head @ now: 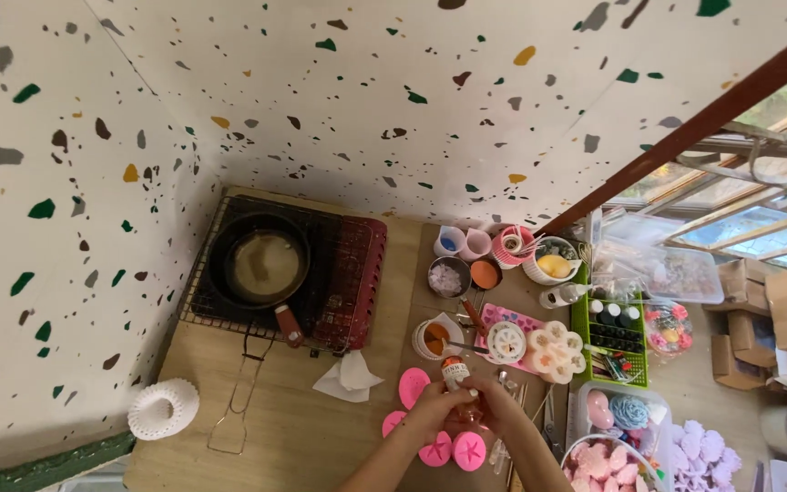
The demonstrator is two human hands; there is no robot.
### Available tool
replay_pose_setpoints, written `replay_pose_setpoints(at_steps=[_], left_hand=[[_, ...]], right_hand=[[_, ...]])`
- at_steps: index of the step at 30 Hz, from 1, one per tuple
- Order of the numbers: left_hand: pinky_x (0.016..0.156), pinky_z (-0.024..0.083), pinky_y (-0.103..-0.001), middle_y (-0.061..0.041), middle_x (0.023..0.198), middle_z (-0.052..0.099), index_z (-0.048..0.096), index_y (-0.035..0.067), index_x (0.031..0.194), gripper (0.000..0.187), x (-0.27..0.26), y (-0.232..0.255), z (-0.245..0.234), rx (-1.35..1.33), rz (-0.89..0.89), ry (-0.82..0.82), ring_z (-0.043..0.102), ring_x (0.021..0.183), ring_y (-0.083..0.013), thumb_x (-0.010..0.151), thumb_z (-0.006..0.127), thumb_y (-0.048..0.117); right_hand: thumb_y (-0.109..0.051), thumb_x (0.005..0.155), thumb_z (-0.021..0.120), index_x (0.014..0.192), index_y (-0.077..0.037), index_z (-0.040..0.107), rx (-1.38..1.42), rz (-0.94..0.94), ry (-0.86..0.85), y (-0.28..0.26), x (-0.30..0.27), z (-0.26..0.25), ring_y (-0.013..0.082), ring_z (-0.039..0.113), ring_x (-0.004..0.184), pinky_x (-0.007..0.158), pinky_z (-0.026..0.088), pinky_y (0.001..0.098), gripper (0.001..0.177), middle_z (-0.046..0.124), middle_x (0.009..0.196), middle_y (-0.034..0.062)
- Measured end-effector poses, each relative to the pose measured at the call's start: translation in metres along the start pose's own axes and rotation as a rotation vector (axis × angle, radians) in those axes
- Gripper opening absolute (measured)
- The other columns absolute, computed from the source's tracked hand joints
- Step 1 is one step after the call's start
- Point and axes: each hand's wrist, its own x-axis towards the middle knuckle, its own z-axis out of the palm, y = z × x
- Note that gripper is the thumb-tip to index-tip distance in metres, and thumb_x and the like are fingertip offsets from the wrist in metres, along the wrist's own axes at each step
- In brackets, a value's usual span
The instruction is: Preparing fragrance oils, pouring colored wax into star-shaped molds, and wrapping decorative wax objects in plastic film.
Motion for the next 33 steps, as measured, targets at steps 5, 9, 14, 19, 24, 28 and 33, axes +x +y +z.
replay_pose_setpoints(at_steps=[5,9,14,19,24,28,33], left_hand=[[0.069,0.063,-0.036,-0.011,0.092,0.074,0.067,-0.003,0.110,0.029,0.022,-0.012,-0.015,0.008,0.071,0.021,0.074,0.076,-0.0209,0.089,0.075,0.016],[0.063,0.063,-0.039,-0.009,0.087,0.073,0.068,-0.001,0.105,0.027,0.009,0.005,-0.001,0.036,-0.004,0.066,0.073,0.072,-0.0197,0.086,0.073,0.018],[0.066,0.062,-0.035,-0.011,0.088,0.073,0.068,-0.002,0.109,0.028,0.030,-0.017,-0.016,0.081,0.079,0.060,0.072,0.074,-0.0200,0.088,0.075,0.016],[0.067,0.064,-0.039,-0.011,0.091,0.074,0.065,-0.003,0.111,0.032,0.018,-0.002,-0.013,0.074,0.017,0.093,0.075,0.076,-0.0198,0.085,0.075,0.012],[0.078,0.066,-0.035,-0.009,0.114,0.073,0.058,0.009,0.134,0.071,0.056,-0.048,-0.066,0.230,0.151,0.022,0.075,0.097,-0.0228,0.066,0.070,-0.007],[0.083,0.063,-0.038,-0.005,0.118,0.068,0.048,0.018,0.141,0.086,0.026,-0.042,-0.068,0.463,0.225,0.223,0.070,0.107,-0.0228,0.065,0.077,-0.006],[0.097,0.055,-0.037,-0.010,0.120,0.074,0.057,0.011,0.130,0.067,-0.027,-0.004,-0.058,0.848,0.529,0.274,0.071,0.116,-0.0241,0.068,0.082,0.003]], right_hand=[[-0.023,0.087,0.065,0.103,0.003,0.066,0.021,0.045,0.117,-0.012,-0.006,0.019,0.0209,0.060,0.052,0.048,0.047,0.0313,0.031,0.065,0.068,0.0112],[-0.022,0.087,0.064,0.102,0.003,0.064,0.038,0.070,0.096,-0.011,0.002,0.010,0.0215,0.058,0.049,0.046,0.046,0.0317,0.030,0.063,0.066,0.0115],[-0.025,0.088,0.064,0.096,0.002,0.063,0.002,0.026,0.046,-0.006,0.008,0.000,0.0189,0.057,0.048,0.044,0.044,0.0296,0.028,0.064,0.065,0.0097],[-0.027,0.088,0.063,0.097,-0.002,0.064,-0.040,0.035,0.018,-0.010,-0.014,0.019,0.0185,0.060,0.052,0.047,0.045,0.0294,0.027,0.066,0.068,0.0084],[-0.021,0.088,0.068,0.116,-0.004,0.069,-0.137,-0.101,0.044,0.023,-0.016,0.015,0.0163,0.071,0.076,0.069,0.059,0.0316,0.033,0.075,0.087,0.0041],[-0.021,0.085,0.073,0.113,-0.005,0.073,-0.334,-0.301,0.219,0.057,-0.003,-0.031,0.0199,0.073,0.078,0.071,0.061,0.0371,0.032,0.077,0.088,0.0066],[-0.016,0.084,0.069,0.105,-0.001,0.072,-0.950,-0.891,0.994,0.028,-0.019,-0.044,0.0364,0.071,0.079,0.070,0.057,0.0471,0.026,0.072,0.090,0.0226]])
